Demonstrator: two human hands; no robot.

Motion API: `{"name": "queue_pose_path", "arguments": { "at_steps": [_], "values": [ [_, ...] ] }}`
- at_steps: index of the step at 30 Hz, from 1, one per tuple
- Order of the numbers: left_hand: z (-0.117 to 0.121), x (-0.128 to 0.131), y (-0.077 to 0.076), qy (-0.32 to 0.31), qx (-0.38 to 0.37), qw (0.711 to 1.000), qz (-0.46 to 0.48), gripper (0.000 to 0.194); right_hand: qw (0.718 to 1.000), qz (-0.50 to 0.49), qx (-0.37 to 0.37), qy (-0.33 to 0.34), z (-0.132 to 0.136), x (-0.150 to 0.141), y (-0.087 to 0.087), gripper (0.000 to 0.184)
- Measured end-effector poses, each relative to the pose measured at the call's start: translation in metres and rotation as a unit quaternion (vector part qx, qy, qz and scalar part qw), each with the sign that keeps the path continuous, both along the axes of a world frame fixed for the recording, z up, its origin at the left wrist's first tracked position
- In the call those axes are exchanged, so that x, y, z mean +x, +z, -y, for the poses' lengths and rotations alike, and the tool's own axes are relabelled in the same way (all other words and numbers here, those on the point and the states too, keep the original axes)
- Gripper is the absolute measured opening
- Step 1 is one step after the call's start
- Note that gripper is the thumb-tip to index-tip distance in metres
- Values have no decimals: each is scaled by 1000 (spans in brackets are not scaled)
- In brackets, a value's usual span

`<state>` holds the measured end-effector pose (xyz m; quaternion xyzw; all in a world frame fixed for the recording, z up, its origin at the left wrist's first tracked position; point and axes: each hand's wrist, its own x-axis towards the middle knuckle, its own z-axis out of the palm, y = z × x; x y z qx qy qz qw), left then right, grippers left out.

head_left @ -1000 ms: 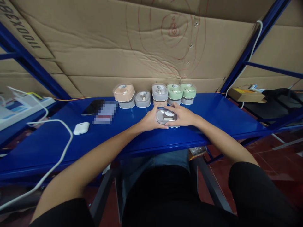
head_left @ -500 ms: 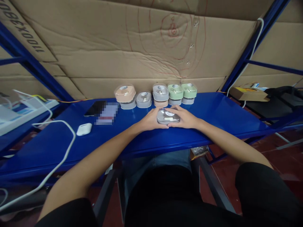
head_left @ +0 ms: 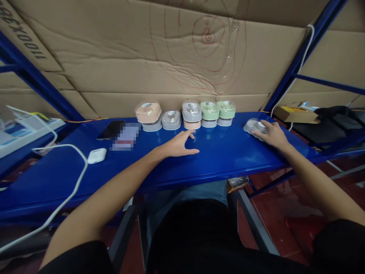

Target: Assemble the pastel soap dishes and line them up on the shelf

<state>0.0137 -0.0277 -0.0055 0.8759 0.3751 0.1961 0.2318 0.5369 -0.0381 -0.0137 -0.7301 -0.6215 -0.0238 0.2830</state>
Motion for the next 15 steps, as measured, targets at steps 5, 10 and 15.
{"name": "queue_pose_path", "arguments": {
  "at_steps": [5, 10, 15],
  "values": [
    [1, 0, 2, -1, -2, 1000, -14, 105, 988, -97, -56, -104, -81, -7, 22, 68],
    [2, 0, 3, -3, 0, 1000, -16, 105, 988, -119, -31, -91, -128, -52, 15, 73],
    [1, -1, 0, -8, 7, 1000, -17, 104, 990, -135, 9, -28, -136, -71, -4, 99]
  ]
}}
